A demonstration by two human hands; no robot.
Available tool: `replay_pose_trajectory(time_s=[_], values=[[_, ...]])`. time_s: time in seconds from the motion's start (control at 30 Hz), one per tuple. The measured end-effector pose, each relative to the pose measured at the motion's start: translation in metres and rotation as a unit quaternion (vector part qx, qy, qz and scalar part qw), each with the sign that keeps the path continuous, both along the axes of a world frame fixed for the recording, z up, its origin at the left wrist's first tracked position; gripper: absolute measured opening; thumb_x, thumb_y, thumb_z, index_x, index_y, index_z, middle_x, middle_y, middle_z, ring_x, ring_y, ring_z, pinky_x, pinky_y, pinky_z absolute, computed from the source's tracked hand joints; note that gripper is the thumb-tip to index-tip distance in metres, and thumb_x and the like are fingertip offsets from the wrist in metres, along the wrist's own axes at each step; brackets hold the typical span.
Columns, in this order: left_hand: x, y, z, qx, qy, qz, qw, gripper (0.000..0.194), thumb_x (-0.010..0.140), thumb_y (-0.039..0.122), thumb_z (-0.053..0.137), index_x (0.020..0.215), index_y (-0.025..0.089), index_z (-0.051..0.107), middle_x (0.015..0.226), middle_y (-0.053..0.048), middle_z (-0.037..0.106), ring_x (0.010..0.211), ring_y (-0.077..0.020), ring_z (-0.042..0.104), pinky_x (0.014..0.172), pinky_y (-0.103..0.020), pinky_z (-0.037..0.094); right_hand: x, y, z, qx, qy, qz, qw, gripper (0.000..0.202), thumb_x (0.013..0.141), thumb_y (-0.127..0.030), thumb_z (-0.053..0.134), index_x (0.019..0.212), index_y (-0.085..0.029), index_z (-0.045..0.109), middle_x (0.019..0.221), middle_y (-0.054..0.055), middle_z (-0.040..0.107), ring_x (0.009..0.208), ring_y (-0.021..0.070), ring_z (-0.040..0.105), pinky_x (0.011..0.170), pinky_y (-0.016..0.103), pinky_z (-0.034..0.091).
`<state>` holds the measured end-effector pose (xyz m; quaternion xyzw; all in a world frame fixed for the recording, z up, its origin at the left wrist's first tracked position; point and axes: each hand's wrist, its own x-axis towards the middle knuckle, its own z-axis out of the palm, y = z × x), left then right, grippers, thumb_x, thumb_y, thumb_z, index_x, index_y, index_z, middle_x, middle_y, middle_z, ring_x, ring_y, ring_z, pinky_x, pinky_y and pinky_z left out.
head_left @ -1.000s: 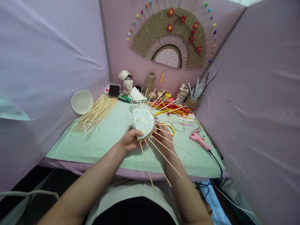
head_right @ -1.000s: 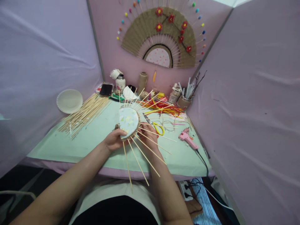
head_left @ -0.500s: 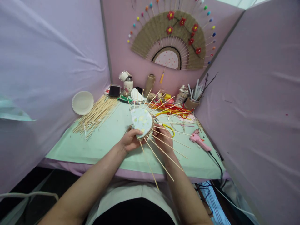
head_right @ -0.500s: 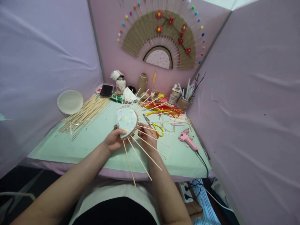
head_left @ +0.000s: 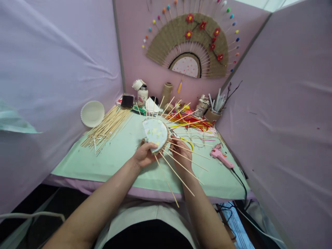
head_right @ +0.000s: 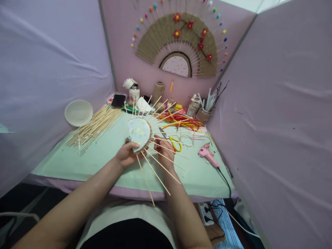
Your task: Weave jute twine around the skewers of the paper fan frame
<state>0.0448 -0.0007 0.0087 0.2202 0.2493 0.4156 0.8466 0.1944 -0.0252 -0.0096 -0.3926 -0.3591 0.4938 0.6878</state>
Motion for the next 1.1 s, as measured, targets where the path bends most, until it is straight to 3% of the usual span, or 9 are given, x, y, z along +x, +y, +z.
replay_pose_trajectory(time_s=[0.1, 0.37, 0.57, 0.73, 1.1], values=[[0.0002, -0.0003, 0.0004, 0.001, 0.008, 0.001, 1.0, 0.041, 0.056, 0.004, 0.062, 0.095, 0.014, 0.067, 0.078, -0.004, 0.071, 0.059, -0.0138, 0.06, 0.06, -0.028, 0.05, -0.002, -0.0018, 0.0029, 0.006, 0.067, -0.005, 0.998, 0.024, 0.069, -0.031, 0.068, 0.089, -0.02, 0.073, 0.081, 0.0, 0.071, 0.067, 0.0121, 0.057, 0.064, 0.025, 0.046], [0.0005, 0.001, -0.0038, 0.011, -0.011, -0.015, 1.0, 0.037, 0.056, 0.004, 0.062, 0.091, 0.012, 0.068, 0.075, -0.005, 0.071, 0.058, -0.0137, 0.059, 0.06, -0.028, 0.048, -0.0026, -0.0063, 0.0048, 0.026, 0.066, 0.044, 0.997, 0.021, 0.07, -0.029, 0.068, 0.089, -0.022, 0.074, 0.098, 0.0, 0.07, 0.087, 0.0163, 0.061, 0.074, 0.027, 0.048], [0.0009, 0.0004, -0.0021, 0.007, -0.01, -0.017, 1.0, 0.037, 0.055, 0.004, 0.061, 0.091, 0.011, 0.068, 0.075, -0.005, 0.071, 0.058, -0.0134, 0.058, 0.06, -0.028, 0.049, -0.0012, -0.0064, 0.0004, 0.031, 0.057, 0.05, 0.997, 0.018, 0.072, -0.023, 0.068, 0.09, -0.024, 0.072, 0.1, -0.001, 0.069, 0.084, 0.0135, 0.061, 0.072, 0.024, 0.046], [0.0026, -0.0006, -0.0005, -0.008, -0.013, -0.012, 1.0, 0.042, 0.055, 0.002, 0.061, 0.095, 0.012, 0.068, 0.077, -0.005, 0.071, 0.065, -0.0154, 0.062, 0.06, -0.027, 0.048, -0.0013, -0.0064, 0.0004, 0.03, 0.068, 0.066, 0.995, 0.02, 0.072, -0.023, 0.07, 0.092, -0.025, 0.07, 0.087, -0.002, 0.07, 0.078, 0.0133, 0.061, 0.07, 0.025, 0.046], [0.0003, 0.0015, -0.0041, 0.005, -0.026, -0.01, 1.0, 0.038, 0.057, 0.004, 0.062, 0.093, 0.012, 0.067, 0.074, -0.004, 0.071, 0.059, -0.0137, 0.06, 0.059, -0.027, 0.049, -0.0038, -0.0077, 0.006, 0.01, 0.016, 0.041, 0.999, 0.032, 0.068, -0.028, 0.068, 0.1, -0.026, 0.069, 0.095, 0.001, 0.069, 0.077, 0.0159, 0.062, 0.069, 0.029, 0.05]])
